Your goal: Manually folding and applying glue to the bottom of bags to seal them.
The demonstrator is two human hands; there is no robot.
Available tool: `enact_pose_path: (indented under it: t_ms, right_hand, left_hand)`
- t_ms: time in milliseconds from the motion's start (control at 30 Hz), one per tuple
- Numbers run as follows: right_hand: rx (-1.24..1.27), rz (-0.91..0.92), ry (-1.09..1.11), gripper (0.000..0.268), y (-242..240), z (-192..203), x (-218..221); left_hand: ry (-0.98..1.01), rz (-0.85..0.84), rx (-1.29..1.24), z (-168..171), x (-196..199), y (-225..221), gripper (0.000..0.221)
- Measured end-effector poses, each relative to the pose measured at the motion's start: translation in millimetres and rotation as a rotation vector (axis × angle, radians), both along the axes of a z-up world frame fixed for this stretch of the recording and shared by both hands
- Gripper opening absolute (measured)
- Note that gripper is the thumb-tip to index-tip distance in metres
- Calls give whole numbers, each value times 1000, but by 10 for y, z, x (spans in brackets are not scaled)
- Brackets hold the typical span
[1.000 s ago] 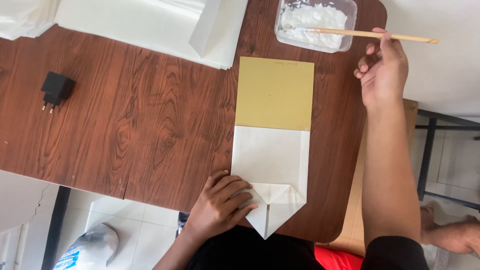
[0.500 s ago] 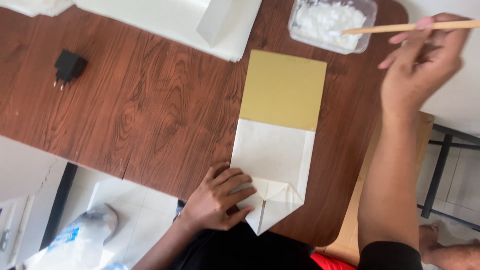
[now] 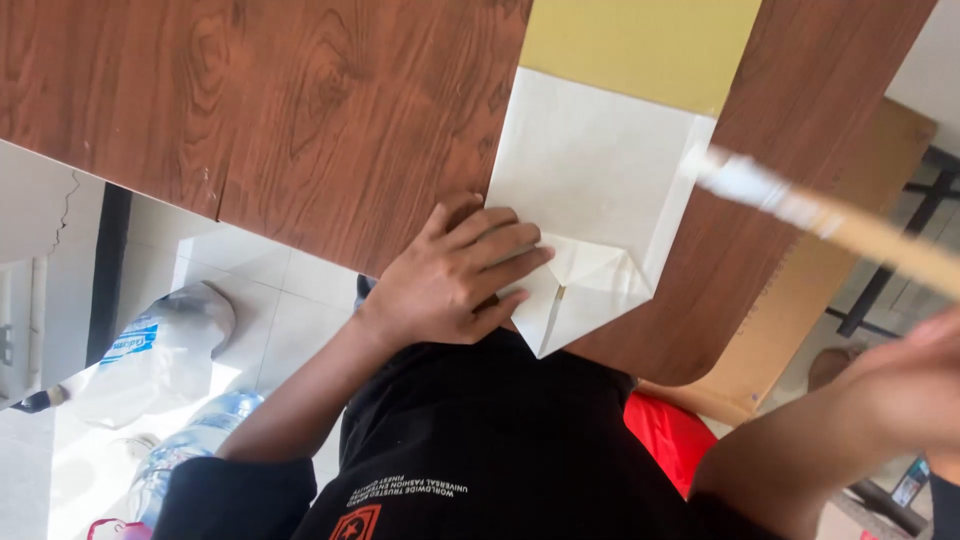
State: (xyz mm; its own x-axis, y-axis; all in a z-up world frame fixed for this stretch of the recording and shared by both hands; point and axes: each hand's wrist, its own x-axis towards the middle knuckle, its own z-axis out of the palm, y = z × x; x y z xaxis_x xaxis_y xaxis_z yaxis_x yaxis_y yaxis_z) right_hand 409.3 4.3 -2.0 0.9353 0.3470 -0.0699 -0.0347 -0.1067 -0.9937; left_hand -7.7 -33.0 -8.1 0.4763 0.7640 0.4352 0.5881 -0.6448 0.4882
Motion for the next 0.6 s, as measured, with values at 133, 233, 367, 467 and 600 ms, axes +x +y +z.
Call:
enact_pose_path:
  t_ms: [133, 233, 367, 467, 600]
  right_hand:
    - [489, 575, -319, 44, -985, 162, -807]
    - [253, 98, -1052, 44, -881, 449, -1736]
    - [128, -118, -1084, 50, -1259, 349, -1724]
    - [20, 95, -1362, 56, -1558, 210, -1460]
    - [377, 256, -1160, 37, -1568, 143, -1587]
  left_hand:
    - [110, -96, -106, 67, -68, 37, 48]
    - [169, -122, -100, 83, -92, 48, 52]
    - [216, -185, -119, 62, -133, 72, 54]
    - [224, -173, -73, 44, -148, 63, 54]
    - [213, -165, -42, 56, -160, 68, 50]
